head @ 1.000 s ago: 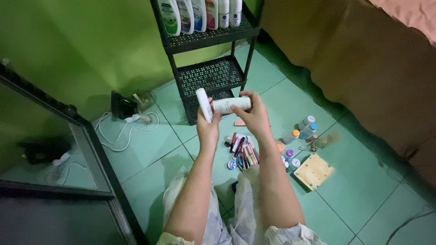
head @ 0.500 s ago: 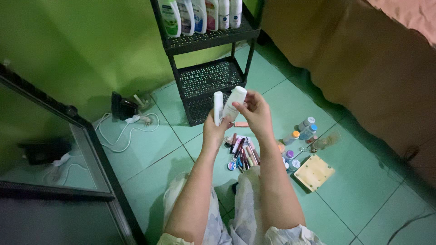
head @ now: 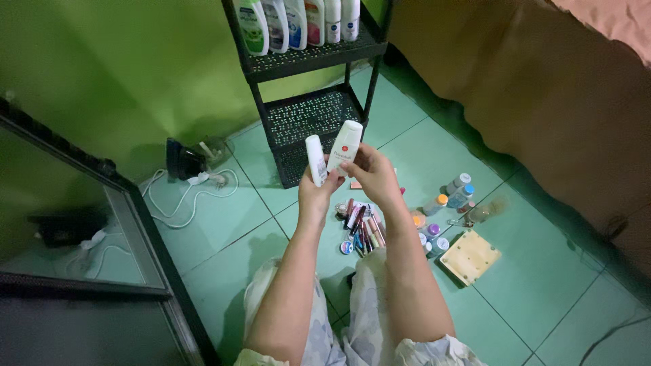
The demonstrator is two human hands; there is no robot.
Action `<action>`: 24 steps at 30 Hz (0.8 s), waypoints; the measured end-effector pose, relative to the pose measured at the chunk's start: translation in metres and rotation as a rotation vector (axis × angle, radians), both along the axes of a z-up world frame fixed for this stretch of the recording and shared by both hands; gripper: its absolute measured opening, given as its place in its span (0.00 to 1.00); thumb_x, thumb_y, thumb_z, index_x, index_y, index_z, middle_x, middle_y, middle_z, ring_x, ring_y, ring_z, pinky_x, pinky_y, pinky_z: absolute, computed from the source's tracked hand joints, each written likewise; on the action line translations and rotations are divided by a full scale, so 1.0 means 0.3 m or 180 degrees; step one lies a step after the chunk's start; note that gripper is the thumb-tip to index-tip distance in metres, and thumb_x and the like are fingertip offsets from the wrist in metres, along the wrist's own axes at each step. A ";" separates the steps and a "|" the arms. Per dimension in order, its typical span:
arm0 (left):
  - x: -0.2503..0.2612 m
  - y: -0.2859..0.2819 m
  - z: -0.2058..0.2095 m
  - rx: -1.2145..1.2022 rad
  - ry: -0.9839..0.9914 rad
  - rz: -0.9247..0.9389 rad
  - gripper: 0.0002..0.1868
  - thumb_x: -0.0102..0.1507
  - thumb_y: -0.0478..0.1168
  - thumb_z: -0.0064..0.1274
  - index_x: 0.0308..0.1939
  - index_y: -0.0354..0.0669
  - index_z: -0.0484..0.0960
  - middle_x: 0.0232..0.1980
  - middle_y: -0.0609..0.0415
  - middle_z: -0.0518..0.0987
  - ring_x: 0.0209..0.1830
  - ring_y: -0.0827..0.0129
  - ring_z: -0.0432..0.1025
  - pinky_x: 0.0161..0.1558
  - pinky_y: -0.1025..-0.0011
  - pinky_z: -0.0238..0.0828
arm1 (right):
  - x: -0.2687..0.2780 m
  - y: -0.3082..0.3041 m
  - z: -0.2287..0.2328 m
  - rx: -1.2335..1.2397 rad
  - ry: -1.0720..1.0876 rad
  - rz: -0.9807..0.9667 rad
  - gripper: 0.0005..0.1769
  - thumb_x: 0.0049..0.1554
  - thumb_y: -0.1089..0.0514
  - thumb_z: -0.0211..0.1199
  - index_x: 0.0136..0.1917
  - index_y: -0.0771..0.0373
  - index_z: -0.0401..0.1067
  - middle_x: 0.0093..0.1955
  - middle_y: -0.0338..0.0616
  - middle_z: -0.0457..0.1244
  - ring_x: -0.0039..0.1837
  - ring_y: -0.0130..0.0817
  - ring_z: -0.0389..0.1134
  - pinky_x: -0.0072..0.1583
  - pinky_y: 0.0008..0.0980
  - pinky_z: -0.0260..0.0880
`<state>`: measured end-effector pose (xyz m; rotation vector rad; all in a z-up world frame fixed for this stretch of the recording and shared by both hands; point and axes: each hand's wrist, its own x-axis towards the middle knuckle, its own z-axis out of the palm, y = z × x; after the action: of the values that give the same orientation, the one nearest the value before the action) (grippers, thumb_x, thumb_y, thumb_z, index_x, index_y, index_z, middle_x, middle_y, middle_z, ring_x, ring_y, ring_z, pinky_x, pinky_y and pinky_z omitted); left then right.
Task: The person sits on the floor and organizes various cosmetic bottles and tubes from a pile onto a black metal shelving unit. They pick up items one by one, place them on the shelves, and occasionally adjust their positions.
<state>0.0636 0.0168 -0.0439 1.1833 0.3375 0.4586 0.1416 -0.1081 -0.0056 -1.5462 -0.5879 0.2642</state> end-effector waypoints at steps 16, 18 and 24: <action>-0.003 -0.013 0.021 -0.0029 0.0155 -0.0121 0.22 0.67 0.36 0.51 0.65 0.34 0.72 0.56 0.47 0.80 0.50 0.64 0.79 0.52 0.65 0.81 | 0.000 -0.002 0.003 0.0078 0.0056 -0.0052 0.20 0.57 0.67 0.65 0.63 0.69 0.69 0.52 0.42 0.70 0.50 0.24 0.70 0.51 0.26 0.71; -0.003 -0.009 0.014 0.0021 0.0112 -0.0129 0.21 0.67 0.35 0.52 0.64 0.34 0.73 0.54 0.46 0.81 0.49 0.64 0.79 0.52 0.66 0.81 | 0.005 -0.004 -0.011 0.0040 0.0050 -0.0069 0.19 0.58 0.66 0.65 0.62 0.70 0.70 0.51 0.42 0.70 0.50 0.24 0.69 0.51 0.26 0.71; -0.001 -0.005 -0.001 0.0034 0.0041 -0.0094 0.18 0.66 0.33 0.53 0.60 0.32 0.76 0.51 0.46 0.82 0.46 0.64 0.80 0.49 0.65 0.82 | 0.006 -0.003 -0.012 -0.0044 0.0049 -0.0143 0.16 0.61 0.62 0.65 0.61 0.70 0.72 0.48 0.40 0.70 0.46 0.24 0.67 0.48 0.26 0.69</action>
<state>0.0635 0.0154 -0.0442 1.2007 0.3287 0.4276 0.1434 -0.1089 -0.0091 -1.5675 -0.5396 0.2464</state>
